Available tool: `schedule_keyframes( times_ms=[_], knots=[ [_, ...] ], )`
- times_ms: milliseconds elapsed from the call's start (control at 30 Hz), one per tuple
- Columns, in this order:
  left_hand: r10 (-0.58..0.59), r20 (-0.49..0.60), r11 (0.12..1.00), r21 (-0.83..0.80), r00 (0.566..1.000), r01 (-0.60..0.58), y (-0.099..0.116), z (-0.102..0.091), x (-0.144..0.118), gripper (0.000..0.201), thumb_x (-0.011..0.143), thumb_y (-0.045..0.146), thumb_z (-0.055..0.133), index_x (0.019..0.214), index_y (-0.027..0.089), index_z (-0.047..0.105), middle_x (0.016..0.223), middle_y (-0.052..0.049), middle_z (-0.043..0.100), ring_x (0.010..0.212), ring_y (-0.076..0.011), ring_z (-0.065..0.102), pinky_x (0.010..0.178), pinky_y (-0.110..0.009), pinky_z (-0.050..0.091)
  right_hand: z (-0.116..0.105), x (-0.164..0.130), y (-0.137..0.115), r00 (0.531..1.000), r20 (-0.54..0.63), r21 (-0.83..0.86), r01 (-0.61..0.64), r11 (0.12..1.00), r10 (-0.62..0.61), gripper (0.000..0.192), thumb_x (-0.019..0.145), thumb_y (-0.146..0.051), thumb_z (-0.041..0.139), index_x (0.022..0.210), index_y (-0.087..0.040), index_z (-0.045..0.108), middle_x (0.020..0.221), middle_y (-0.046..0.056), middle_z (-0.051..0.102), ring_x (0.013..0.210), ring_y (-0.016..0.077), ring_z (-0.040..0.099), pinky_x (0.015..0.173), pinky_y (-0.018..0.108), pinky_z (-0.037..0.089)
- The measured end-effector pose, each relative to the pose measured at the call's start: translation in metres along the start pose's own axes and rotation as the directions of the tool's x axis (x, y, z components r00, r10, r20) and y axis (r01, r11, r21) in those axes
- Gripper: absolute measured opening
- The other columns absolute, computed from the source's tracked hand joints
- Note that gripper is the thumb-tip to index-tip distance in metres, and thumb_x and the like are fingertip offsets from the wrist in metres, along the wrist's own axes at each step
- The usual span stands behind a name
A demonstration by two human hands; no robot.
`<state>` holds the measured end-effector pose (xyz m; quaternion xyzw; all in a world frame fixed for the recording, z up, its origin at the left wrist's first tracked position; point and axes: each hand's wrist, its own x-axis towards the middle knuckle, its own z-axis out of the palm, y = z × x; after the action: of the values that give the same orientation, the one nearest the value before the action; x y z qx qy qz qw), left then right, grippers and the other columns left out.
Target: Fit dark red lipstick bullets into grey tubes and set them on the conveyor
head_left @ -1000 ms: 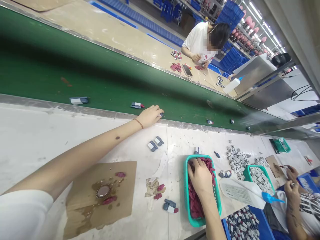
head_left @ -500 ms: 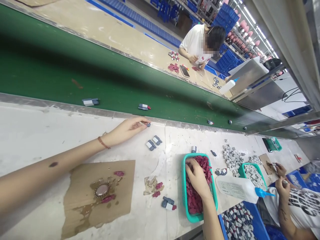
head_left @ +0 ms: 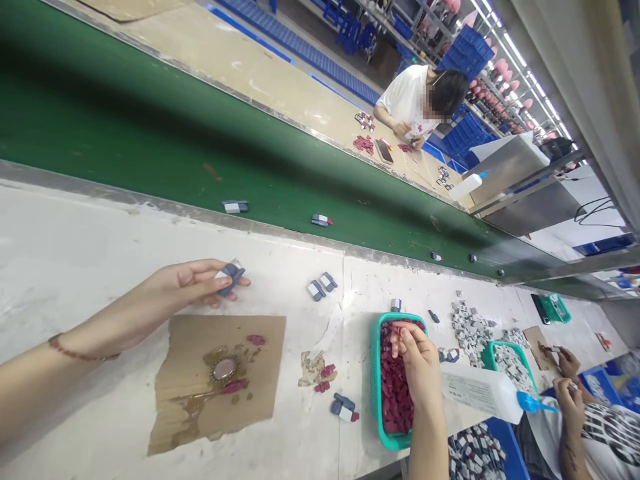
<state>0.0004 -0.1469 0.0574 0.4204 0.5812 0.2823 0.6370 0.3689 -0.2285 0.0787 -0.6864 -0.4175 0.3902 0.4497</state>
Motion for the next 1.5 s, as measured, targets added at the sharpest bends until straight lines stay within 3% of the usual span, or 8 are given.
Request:
schedule_keyframes(
  times_ms=[167,500,700,867,1033,1167,1333,1500],
  knots=[
    [0.023,0.07,0.999,-0.044,0.997,-0.02,-0.018,0.006,-0.023,0.036,0.065,0.06,0.07,0.081,0.028,0.072,0.096,-0.006,0.076,0.089,-0.03,0.067,0.068,-0.035,0.053,0.048,-0.021,-0.02,0.976,0.174,0.314,-0.184,0.931,0.134,0.032,0.072,-0.041,0.078,0.097,-0.023,0.072,0.064,-0.001,0.063,0.053,0.0121,0.054,0.05,0.024,0.047],
    [-0.065,0.041,0.947,-0.312,0.997,0.075,-0.043,0.009,-0.051,0.049,0.059,0.059,0.079,0.087,0.021,0.067,0.09,-0.009,0.074,0.091,-0.0301,0.069,0.078,-0.038,0.057,0.145,-0.038,-0.028,0.803,0.578,0.339,-0.399,0.852,0.146,0.031,0.075,-0.049,0.076,0.085,-0.021,0.064,0.067,0.002,0.07,0.057,0.0156,0.064,0.055,0.027,0.054],
    [-0.032,-0.063,0.924,-0.382,0.997,0.006,-0.054,0.01,-0.051,0.047,0.06,0.056,0.08,0.089,0.02,0.069,0.096,-0.01,0.074,0.099,-0.0308,0.067,0.086,-0.039,0.055,0.17,-0.036,-0.009,0.84,0.54,0.174,-0.17,0.97,0.051,0.031,0.078,-0.05,0.072,0.087,-0.021,0.066,0.079,0.007,0.076,0.079,0.0234,0.072,0.074,0.037,0.057],
    [-0.028,-0.072,0.906,-0.424,0.997,-0.005,-0.062,0.009,-0.047,0.042,0.061,0.048,0.081,0.087,0.019,0.067,0.086,-0.008,0.074,0.093,-0.0282,0.067,0.08,-0.035,0.054,0.173,-0.041,0.001,0.876,0.457,-0.026,0.184,0.983,-0.152,0.015,0.082,-0.034,0.068,0.075,-0.021,0.068,0.077,0.005,0.073,0.076,0.0208,0.067,0.069,0.032,0.053],
    [-0.014,-0.031,0.896,-0.444,0.999,-0.001,-0.066,0.008,-0.048,0.044,0.064,0.048,0.08,0.093,0.018,0.061,0.08,-0.005,0.068,0.072,-0.0209,0.065,0.061,-0.029,0.051,0.178,-0.05,0.006,0.69,0.652,-0.159,0.53,0.833,-0.315,0.022,0.094,-0.028,0.05,0.077,-0.021,0.063,0.067,0.001,0.065,0.06,0.0157,0.058,0.055,0.026,0.045],
    [-0.007,-0.005,0.904,-0.428,1.0,0.004,-0.066,0.007,-0.048,0.048,0.069,0.048,0.077,0.105,0.02,0.064,0.086,-0.006,0.069,0.073,-0.0207,0.066,0.068,-0.032,0.053,0.187,-0.051,0.011,0.535,0.73,-0.154,0.735,0.66,-0.426,0.032,0.099,-0.023,0.039,0.072,-0.022,0.056,0.064,0.001,0.057,0.059,0.0158,0.053,0.054,0.027,0.041],
    [-0.044,0.055,0.899,-0.434,0.998,0.063,-0.068,0.005,-0.046,0.052,0.062,0.037,0.083,0.108,0.02,0.066,0.083,-0.004,0.072,0.08,-0.0218,0.068,0.077,-0.032,0.054,0.192,-0.049,0.013,0.485,0.756,-0.18,0.8,0.572,-0.44,0.034,0.1,-0.02,0.035,0.07,-0.023,0.05,0.063,0.001,0.053,0.058,0.0162,0.049,0.052,0.027,0.038],
    [0.037,0.028,0.969,-0.244,0.999,-0.029,-0.065,0.007,-0.049,0.03,0.074,0.046,0.07,0.084,0.018,0.066,0.067,-0.002,0.065,0.061,-0.0168,0.059,0.057,-0.026,0.048,0.194,-0.053,0.013,0.485,0.758,-0.192,0.805,0.561,-0.436,0.032,0.097,-0.015,0.035,0.071,-0.022,0.051,0.066,0.002,0.054,0.059,0.0172,0.049,0.053,0.027,0.038]
  ],
)
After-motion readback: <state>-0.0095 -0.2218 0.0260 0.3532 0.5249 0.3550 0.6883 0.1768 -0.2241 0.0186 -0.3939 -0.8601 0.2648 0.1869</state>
